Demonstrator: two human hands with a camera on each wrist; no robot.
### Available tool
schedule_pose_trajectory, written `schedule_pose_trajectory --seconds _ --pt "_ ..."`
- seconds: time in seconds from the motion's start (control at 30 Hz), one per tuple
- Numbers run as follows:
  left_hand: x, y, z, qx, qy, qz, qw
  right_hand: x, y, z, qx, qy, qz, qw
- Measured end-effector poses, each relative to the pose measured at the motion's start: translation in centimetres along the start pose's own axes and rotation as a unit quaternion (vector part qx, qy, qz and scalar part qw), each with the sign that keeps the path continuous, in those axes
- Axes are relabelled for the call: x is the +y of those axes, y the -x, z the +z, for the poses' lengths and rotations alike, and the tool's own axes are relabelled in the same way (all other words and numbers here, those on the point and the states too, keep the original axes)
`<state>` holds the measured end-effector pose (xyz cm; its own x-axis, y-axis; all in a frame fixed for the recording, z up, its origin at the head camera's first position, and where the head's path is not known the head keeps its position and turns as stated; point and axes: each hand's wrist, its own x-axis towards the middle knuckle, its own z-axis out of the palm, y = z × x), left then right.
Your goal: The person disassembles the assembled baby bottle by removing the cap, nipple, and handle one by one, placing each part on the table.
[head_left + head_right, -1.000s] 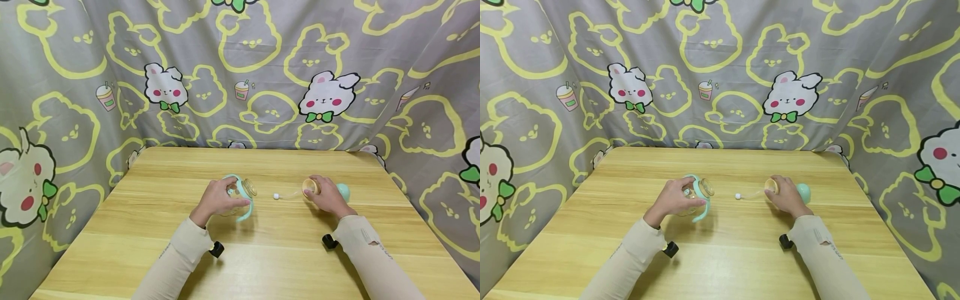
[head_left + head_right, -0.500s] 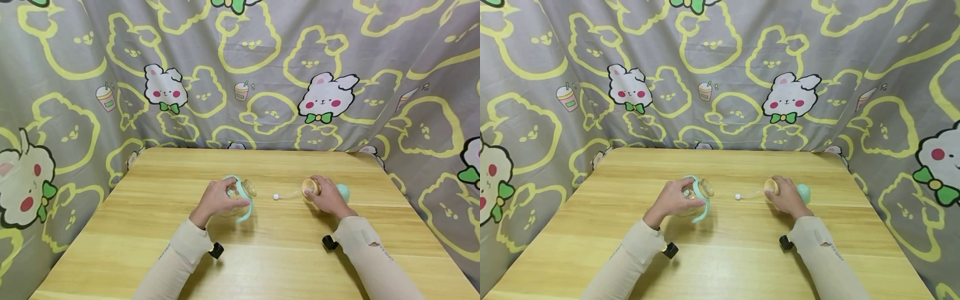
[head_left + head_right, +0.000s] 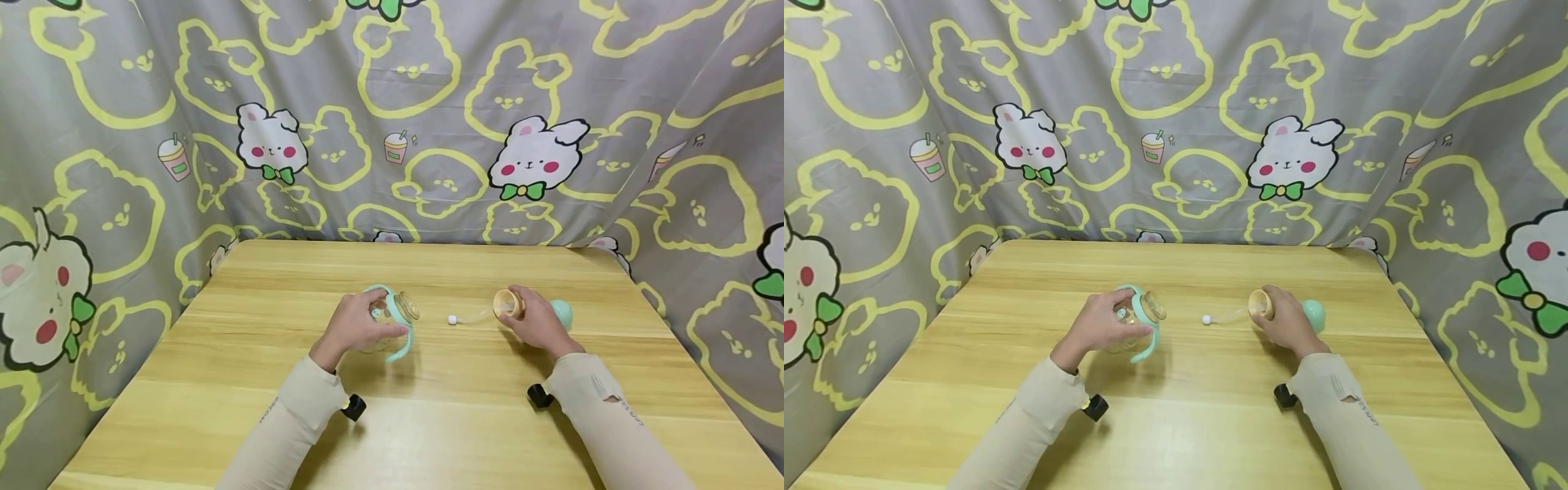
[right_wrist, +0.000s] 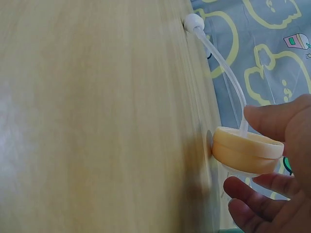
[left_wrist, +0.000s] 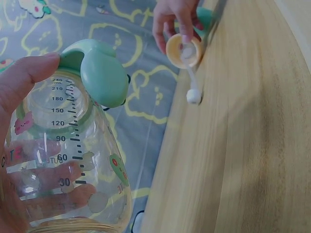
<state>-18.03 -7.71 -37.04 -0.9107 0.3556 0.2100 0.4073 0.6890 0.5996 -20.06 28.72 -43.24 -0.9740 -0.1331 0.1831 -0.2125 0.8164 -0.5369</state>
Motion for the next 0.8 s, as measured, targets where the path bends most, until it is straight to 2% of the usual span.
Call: schedule_pose_trajectory --seconds 0.43,0.7,0.8 --pt "0.0 0.0 0.1 -0.001 0.009 0.004 1.0 -0.1 0.2 -0.5 -0.004 -0.008 0.014 1.0" --pt "0.0 -0.2 0.0 0.004 -0.002 0.022 0.9997 -0.2 0.3 -1.0 -0.003 -0.017 0.007 1.0" --pt "0.1 -0.2 -0.1 0.003 -0.002 0.018 0.9998 -0.4 0.3 -1.2 -0.003 -0.014 0.005 1.0"
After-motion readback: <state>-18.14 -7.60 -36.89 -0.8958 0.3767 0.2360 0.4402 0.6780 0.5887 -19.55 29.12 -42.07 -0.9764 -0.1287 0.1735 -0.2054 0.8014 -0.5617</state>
